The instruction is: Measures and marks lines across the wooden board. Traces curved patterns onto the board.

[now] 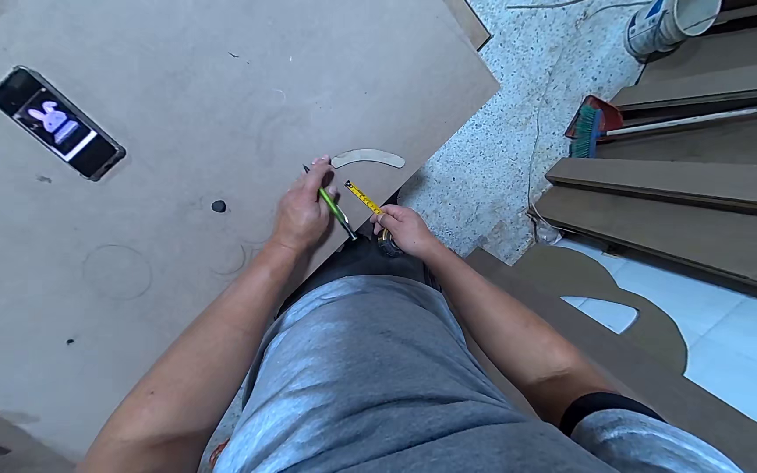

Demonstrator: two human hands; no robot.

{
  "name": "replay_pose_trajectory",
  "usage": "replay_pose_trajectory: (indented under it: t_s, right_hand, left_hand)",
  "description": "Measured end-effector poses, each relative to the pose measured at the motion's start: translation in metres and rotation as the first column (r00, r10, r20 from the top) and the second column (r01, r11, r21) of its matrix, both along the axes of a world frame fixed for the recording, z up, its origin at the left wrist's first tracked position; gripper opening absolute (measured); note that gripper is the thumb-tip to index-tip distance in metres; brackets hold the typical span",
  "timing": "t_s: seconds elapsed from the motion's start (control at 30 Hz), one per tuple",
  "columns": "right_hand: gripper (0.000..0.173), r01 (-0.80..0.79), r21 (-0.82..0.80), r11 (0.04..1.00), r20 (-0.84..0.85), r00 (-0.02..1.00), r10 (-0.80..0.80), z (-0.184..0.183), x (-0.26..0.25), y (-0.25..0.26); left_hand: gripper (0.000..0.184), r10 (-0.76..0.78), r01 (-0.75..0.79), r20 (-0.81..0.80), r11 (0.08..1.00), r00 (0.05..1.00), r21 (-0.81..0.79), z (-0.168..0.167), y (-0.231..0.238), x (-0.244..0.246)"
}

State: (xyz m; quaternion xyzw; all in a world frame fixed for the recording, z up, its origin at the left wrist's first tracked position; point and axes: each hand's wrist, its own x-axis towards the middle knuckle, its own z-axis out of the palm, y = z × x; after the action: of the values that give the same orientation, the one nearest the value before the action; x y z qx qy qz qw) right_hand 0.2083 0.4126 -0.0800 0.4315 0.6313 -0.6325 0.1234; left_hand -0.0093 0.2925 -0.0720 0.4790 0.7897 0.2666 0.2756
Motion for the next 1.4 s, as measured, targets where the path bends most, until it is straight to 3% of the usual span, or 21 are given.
replay_pose_trajectory:
  t_s: [0.1,0.17,0.27,0.4,0.6,0.83,1.27,1.4]
  right_hand:
    - [0.032,0.006,-0.011,1.0,0.009,1.0,-0.006,0.002,0.0,0.001]
    - [0.032,0.008,-0.016,1.0,0.008,1.0,-0.008,0.001,0.001,0.001]
    - [0.032,0.018,-0.018,1.0,-0.003,1.0,-0.019,-0.001,0.001,0.002]
    - [0.031,0.008,-0.016,1.0,-0.001,1.0,-0.008,-0.002,0.001,0.003]
    - [0.032,0.004,-0.006,1.0,0.016,1.0,-0.004,0.001,0.0,0.002]
    - [0.03,0.019,-0.028,0.999,0.023,1.0,-0.019,-0.001,-0.002,0.0]
    - [0.031,-0.002,-0.027,1.0,0.012,1.0,0.002,-0.005,0.0,0.006]
    - [0.031,-0.034,-0.036,0.999,-0.038,0.999,0.032,-0.002,-0.002,-0.012]
  left_hand:
    - [0.049,0.176,-0.211,0.237,0.968,0.956,0.133,0.006,-0.003,0.001]
    - [0.047,0.303,-0.341,0.33,0.938,0.894,0.063,0.008,-0.001,0.004]
    - [0.036,0.376,-0.37,0.351,0.925,0.858,-0.087,0.005,0.008,0.001]
    - [0.014,0.411,-0.399,0.435,0.909,0.802,-0.122,0.001,0.027,0.003]
    - [0.015,0.328,-0.295,0.25,0.942,0.911,-0.163,0.002,0.033,0.008]
    - [0.011,0.253,-0.231,0.115,0.957,0.961,-0.177,0.006,0.044,0.018]
    - [0.01,0.259,-0.229,0.107,0.944,0.96,-0.238,0.008,0.054,0.018]
    - [0.016,0.362,-0.319,0.171,0.918,0.916,-0.235,0.01,0.018,0.013]
